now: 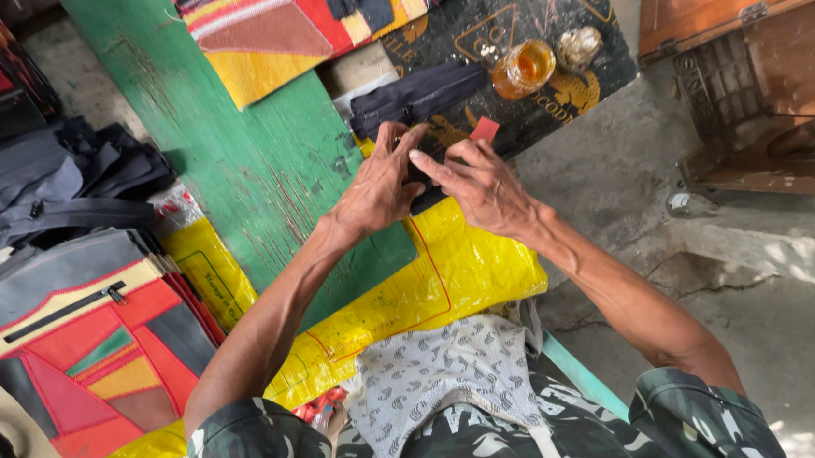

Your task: The person aligns a black zipper along the edge of a fabric panel on the workbench, pressing and positioning the zipper tape against the material. They handle several zipper pieces and fabric panels one at a time, smoothing the zipper into place along the marked edge.

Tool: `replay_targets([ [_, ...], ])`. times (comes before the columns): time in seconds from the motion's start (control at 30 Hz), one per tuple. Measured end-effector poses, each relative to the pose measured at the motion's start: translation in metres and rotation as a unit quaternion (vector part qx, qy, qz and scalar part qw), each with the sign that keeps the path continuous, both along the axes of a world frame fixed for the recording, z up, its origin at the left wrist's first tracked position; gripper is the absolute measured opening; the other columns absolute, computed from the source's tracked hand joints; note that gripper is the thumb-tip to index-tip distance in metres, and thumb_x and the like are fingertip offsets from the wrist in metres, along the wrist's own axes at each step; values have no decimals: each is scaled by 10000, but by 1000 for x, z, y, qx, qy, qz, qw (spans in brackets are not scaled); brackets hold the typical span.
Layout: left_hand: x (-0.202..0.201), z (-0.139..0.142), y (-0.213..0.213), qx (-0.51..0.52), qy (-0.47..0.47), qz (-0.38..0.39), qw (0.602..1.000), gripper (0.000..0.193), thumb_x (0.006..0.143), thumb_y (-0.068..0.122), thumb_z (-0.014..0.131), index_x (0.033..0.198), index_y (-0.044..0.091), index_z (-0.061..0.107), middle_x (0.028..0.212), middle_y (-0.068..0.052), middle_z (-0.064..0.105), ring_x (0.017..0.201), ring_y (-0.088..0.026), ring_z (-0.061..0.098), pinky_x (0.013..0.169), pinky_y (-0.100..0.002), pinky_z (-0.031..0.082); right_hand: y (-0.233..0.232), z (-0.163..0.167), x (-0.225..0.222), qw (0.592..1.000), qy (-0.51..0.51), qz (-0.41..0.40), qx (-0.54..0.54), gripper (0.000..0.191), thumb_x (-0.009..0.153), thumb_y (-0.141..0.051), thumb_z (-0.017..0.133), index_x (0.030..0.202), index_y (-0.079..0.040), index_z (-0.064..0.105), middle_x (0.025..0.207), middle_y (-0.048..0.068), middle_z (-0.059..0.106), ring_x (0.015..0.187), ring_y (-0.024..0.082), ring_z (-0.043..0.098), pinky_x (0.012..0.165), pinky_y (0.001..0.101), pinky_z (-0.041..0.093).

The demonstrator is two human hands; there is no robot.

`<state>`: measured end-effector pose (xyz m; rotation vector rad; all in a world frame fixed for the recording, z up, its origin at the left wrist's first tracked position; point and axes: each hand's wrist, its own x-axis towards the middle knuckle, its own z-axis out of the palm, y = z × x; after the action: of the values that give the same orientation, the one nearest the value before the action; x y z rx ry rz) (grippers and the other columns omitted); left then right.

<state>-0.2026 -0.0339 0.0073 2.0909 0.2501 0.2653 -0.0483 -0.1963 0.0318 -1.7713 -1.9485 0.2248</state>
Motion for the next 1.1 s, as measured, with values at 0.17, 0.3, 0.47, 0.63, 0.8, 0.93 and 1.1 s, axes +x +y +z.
replay_targets([
  [0.17, -2, 8, 2, -19, 32, 10, 999, 933, 727, -64, 769, 1536, -15, 308, 1303, -224, 435, 1075, -399, 545, 930, -439, 498, 4, 5, 0, 999, 31, 0, -4, 769, 867, 9, 712, 1569, -116, 423, 1009, 81, 645, 966, 269, 576, 927, 439, 467],
  [0.3, 0, 15, 4, -66, 69, 14, 995, 917, 758, -56, 755, 1549, 5, 297, 1284, -189, 438, 897, -308, 575, 829, -394, 522, 8, 10, 0, 999, 42, 11, 13, 780, 856, 32, 686, 1569, -86, 395, 1033, 77, 659, 972, 271, 575, 948, 443, 465],
  [0.47, 2, 17, 5, -40, 41, 12, 998, 939, 745, -58, 784, 1546, -12, 297, 1230, -191, 445, 869, -316, 553, 810, -405, 513, 11, 14, 7, 999, 21, 29, -13, 699, 867, 20, 643, 1532, -24, 429, 889, 41, 635, 892, 255, 558, 858, 430, 440],
  [0.63, 3, 13, 10, -47, 49, 13, 998, 926, 748, -15, 783, 1538, 2, 300, 1230, -181, 450, 882, -290, 589, 828, -385, 528, 11, 20, 7, 999, 1, 36, 29, 605, 917, -1, 632, 1501, -22, 474, 859, 57, 610, 889, 243, 551, 868, 410, 435],
  [0.8, 1, 11, 27, -245, 32, 52, 968, 732, 927, 135, 698, 1548, 48, 320, 1248, -120, 493, 891, -196, 631, 780, -338, 564, 9, 55, 12, 988, 91, -54, 110, 342, 917, -4, 633, 1255, -40, 590, 927, 56, 635, 887, 218, 566, 878, 390, 429],
  [0.93, 4, 10, 30, -335, 25, 89, 938, 641, 963, 178, 628, 1526, 59, 347, 1220, -93, 516, 837, -166, 597, 700, -327, 553, -8, 109, 64, 960, 164, -152, 167, 135, 839, -46, 706, 871, -112, 592, 874, 75, 548, 890, 256, 519, 864, 345, 416],
  [1.1, 11, 12, 30, -124, -15, 98, 987, 563, 983, 167, 636, 1481, 28, 414, 1110, -124, 574, 775, -190, 649, 720, -328, 554, 18, 141, 180, 944, 163, -238, 158, 852, 1033, 91, 713, 1661, -76, 162, 984, 78, 668, 943, 129, 626, 863, 258, 510],
])
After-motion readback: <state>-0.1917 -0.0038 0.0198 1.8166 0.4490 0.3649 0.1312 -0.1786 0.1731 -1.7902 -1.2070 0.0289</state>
